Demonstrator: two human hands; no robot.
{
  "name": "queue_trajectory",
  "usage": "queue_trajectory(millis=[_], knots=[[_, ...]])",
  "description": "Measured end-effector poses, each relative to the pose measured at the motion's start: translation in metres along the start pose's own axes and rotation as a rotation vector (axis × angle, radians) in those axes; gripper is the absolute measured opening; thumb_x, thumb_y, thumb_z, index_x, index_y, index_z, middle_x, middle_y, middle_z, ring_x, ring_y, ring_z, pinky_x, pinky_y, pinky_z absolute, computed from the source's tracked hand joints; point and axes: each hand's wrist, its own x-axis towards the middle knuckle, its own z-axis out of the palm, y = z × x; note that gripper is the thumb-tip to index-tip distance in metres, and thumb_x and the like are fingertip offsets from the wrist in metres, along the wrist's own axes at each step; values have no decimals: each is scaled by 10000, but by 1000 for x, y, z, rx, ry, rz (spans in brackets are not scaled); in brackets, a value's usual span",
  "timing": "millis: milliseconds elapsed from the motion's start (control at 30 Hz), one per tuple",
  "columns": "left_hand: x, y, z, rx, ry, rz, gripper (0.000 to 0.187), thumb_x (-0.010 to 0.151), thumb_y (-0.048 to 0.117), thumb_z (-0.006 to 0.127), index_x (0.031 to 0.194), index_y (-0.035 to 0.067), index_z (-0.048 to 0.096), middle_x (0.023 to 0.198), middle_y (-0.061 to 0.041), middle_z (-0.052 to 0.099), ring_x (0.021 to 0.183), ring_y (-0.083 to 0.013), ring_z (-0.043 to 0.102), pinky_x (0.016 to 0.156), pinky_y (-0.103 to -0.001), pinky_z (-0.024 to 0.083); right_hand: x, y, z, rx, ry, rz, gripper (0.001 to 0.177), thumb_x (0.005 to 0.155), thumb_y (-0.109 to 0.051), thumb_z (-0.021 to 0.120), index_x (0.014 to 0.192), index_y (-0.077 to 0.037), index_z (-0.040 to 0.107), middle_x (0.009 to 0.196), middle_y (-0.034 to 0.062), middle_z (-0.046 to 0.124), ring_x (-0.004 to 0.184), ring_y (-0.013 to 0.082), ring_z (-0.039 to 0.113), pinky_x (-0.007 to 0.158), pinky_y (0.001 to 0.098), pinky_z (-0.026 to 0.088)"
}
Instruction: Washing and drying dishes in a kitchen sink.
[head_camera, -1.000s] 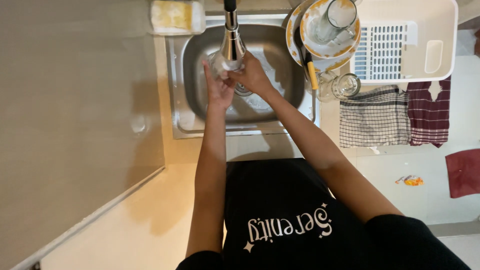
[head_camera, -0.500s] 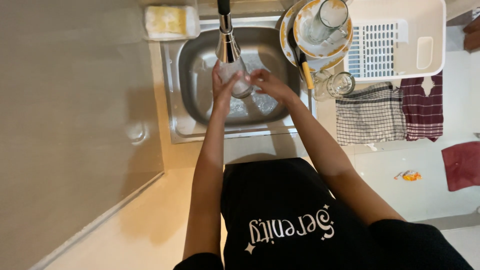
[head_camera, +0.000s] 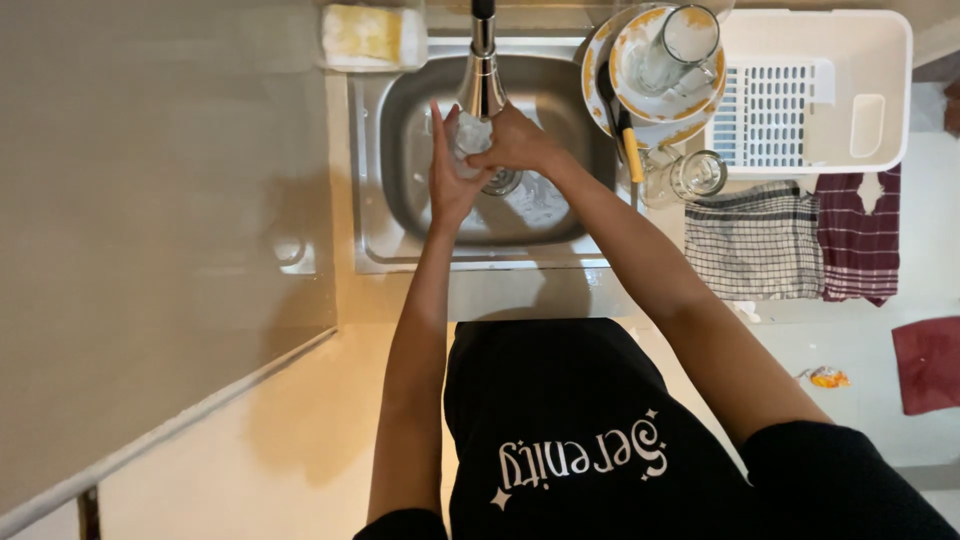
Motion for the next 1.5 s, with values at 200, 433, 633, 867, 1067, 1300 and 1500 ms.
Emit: queue_trajectory(millis=[200,433,633,867,1067,1300,1500], knots=[[7,-78,-22,236,11,170,1170,756,-95,814,1638,91,67,1662,-198,249,1520,-343,296,1232,-384,284,-9,-1,3,105,575,-239,1001,678,-409,933,1377,126,456,1292,364,554,1186,484,564,994,471,482],[13,-162,-43,-803,65,-492,600,946,169,526,1525,24,458,1464,-144,541,1333,-310,531,1178,-481,393,-9,17,6,213,435,-178,917,704,-413,936,1368,69,525,1303,251,643,1100,334,687,901,417,581],[15,-181,-29,-865,198,-672,385,1036,288,421,1304,56,569,1252,-129,638,1155,-285,610,1060,-458,477,-8,22,20,1005,145,166,843,747,-514,756,1364,-2,494,1270,181,575,986,230,711,782,345,668],[24,-251,1,-1353,-260,-311,359,1265,347,435,1241,27,597,957,-80,606,877,-246,597,808,-434,527,2,37,66,1746,-154,141,1003,811,-732,642,1367,97,552,1244,220,647,937,269,693,778,297,595],[25,-63,25,-872,99,-678,568,985,594,415,1242,107,555,974,-26,671,872,-159,614,798,-330,507,1,42,78,1767,139,200,946,832,-607,713,1401,121,512,1214,182,647,1014,251,700,865,301,611],[42,-104,16,-896,131,-705,802,901,706,498,1382,64,485,1101,-114,668,990,-223,663,903,-374,529,-4,28,67,694,785,-186,797,758,-228,864,1420,8,488,1262,183,593,1175,344,598,1060,443,481],[35,-196,-7,-840,187,-763,711,997,589,576,1392,5,492,1167,-97,665,1081,-234,624,1010,-410,516,-17,-4,34,89,783,-136,870,674,-236,900,1397,28,496,1358,249,512,1235,448,451,1071,509,428]])
